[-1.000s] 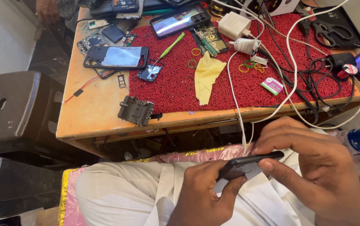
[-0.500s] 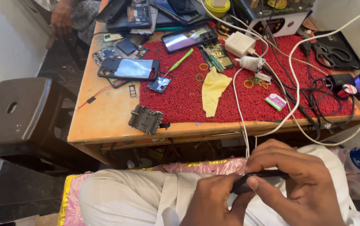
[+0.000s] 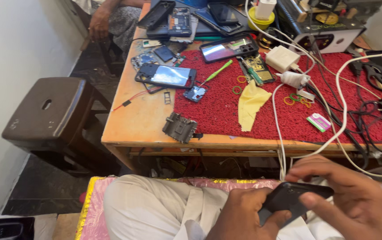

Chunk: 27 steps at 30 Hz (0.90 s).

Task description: The person repairs a smartphone by manipulating a white power adapter and connecting it to the device's charging port. They then place the back cover onto the phone, press it into place, and inspect the device while it is connected to the charger.

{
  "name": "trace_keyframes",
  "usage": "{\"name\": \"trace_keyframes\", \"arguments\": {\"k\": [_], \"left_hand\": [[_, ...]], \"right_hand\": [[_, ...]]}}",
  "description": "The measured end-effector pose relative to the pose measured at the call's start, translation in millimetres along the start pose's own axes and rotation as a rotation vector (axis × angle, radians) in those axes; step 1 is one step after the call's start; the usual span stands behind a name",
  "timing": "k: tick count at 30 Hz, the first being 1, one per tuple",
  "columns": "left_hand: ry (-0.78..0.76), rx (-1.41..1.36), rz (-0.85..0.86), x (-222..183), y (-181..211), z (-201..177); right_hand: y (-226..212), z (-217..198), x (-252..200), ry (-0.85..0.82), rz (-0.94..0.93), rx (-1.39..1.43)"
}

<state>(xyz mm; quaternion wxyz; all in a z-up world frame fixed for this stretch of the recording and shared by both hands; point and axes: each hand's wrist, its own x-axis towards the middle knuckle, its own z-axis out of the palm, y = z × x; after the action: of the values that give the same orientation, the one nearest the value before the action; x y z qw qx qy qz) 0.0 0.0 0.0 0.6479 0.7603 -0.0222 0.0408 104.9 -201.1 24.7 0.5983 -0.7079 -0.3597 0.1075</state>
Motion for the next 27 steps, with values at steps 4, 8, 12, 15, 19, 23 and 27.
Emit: {"name": "trace_keyframes", "arguments": {"k": [4, 8, 12, 15, 19, 23, 27], "left_hand": [[0.032, 0.059, -0.037, 4, -5, 2], [0.056, 0.04, 0.02, 9, -12, -1], [0.06, -0.014, -0.006, 6, -14, -2], [0.068, -0.02, -0.025, 8, -12, -6], [0.162, 0.064, 0.016, 11, -9, -8], [0.134, -0.1, -0.049, 9, -8, -14], [0.136, -0.065, 0.01, 8, -11, -13]], "right_hand": [[37, -14, -8, 0.292, -0.147, 0.048], [92, -57, -10, 0.308, -0.388, 0.005], [119, -67, -13, 0.323, -0.353, -0.024], [99, -50, 7, 0.253, -0.407, 0.001], [40, -21, 19, 0.178, 0.045, -0.224], [15, 1, 31, 0.104, -0.009, -0.101], [22, 6, 27, 0.307, -0.033, -0.137]]}}
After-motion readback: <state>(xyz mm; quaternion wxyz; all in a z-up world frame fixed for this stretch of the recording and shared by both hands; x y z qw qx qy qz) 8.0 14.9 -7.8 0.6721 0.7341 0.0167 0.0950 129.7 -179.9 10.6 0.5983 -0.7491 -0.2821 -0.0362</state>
